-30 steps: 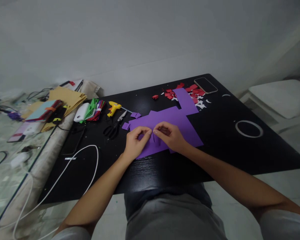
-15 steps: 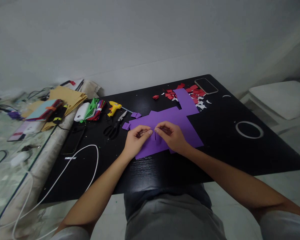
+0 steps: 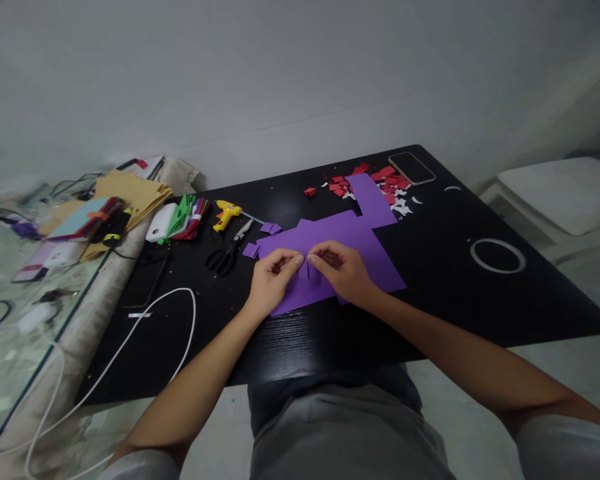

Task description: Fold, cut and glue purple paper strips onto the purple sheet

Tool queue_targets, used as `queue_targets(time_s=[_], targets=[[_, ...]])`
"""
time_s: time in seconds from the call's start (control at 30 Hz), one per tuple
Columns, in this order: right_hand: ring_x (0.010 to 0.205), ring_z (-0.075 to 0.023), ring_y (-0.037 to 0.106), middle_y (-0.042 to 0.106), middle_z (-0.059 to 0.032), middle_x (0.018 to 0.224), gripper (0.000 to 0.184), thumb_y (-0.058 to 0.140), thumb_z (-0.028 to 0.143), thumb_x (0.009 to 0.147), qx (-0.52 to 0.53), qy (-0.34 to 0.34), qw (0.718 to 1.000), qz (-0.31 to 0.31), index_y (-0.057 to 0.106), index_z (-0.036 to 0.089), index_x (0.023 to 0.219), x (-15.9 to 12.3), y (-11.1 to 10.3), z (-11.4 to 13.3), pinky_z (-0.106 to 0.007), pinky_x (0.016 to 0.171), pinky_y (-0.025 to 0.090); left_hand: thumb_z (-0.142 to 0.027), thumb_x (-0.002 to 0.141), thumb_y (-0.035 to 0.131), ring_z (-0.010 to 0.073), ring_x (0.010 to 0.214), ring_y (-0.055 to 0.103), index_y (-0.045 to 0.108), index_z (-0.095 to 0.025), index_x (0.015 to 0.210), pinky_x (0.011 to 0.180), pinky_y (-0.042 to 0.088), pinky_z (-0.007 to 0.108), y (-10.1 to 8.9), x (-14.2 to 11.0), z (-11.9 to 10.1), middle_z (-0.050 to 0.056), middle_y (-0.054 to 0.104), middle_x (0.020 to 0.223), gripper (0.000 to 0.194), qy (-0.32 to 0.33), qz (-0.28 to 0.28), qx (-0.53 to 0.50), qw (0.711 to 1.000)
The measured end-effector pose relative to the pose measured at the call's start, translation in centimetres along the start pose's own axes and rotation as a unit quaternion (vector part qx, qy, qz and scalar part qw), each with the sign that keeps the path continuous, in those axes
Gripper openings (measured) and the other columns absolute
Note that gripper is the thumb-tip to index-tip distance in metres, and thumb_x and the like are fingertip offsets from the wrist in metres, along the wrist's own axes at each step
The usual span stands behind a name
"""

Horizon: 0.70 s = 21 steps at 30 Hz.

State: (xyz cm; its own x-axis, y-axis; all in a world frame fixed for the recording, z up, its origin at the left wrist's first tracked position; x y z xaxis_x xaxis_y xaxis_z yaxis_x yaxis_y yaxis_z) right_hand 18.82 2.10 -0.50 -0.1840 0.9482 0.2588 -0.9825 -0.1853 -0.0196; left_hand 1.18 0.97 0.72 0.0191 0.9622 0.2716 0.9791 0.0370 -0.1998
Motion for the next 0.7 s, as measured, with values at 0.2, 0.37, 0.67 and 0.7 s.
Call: queue_targets(time_s=[0.2,0.37,0.67,0.7], targets=[[0.08,-0.0185,0.069,0.073,-0.0027,0.086,0.027,0.074,0.051,0.09,0.002,0.006,1.0,0.003,0.07,0.024,0.089,-0.12,0.12,-0.02,-0.034,0.079,0.058,-0.052,0.083,0.08,0.0118,0.058,0.052,0.078,-0.019,0.082,0.054,0.042,0.024,0.09,-0.14,0.07,0.001,0.069,0.068,0.033,0.009,-0.017,0.005,1.0],[0.081,-0.0192,0.071,0.076,-0.0028,0.085,0.026,0.078,0.05,0.087,0.012,0.011,1.0,0.004,0.073,0.024,0.087,0.02,0.01,-0.16,-0.035,0.08,0.059,-0.048,0.083,0.082,0.0122,0.062,0.057,0.079,-0.019,0.086,0.059,0.047,0.025,0.09,-0.04,0.13,0.002,0.072,0.074,0.029,-0.006,-0.002,-0.031,0.999],[0.071,-0.018,0.069,0.074,-0.0007,0.074,0.031,0.08,0.053,0.083,0.033,0.047,0.998,0.016,0.074,0.023,0.079,0.29,-0.08,-0.31,-0.034,0.072,0.059,-0.044,0.084,0.081,0.0132,0.065,0.061,0.078,-0.018,0.084,0.064,0.05,0.026,-0.2,-0.12,0.04,0.003,0.074,0.076,0.026,0.001,-0.011,-0.012,1.0],[0.07,-0.0178,0.069,0.073,-0.0005,0.073,0.033,0.077,0.055,0.085,0.035,0.047,0.998,0.019,0.073,0.023,0.079,0.34,-0.1,-0.25,-0.034,0.071,0.058,-0.044,0.083,0.081,0.0131,0.065,0.061,0.077,-0.018,0.083,0.063,0.05,0.026,-0.2,-0.09,0.1,0.002,0.074,0.076,0.026,0.0,-0.014,-0.013,1.0]])
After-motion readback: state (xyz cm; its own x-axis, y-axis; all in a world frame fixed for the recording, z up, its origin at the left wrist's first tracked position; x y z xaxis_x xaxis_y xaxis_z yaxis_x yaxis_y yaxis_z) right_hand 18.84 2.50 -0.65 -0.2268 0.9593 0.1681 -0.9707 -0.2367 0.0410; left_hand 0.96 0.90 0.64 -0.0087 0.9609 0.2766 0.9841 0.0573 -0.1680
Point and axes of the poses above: each hand's wrist, its own x-axis towards the middle knuckle, its own y-axis out of the palm, z = x × y, the point moved 2 cm from there along x, towards the middle knuckle
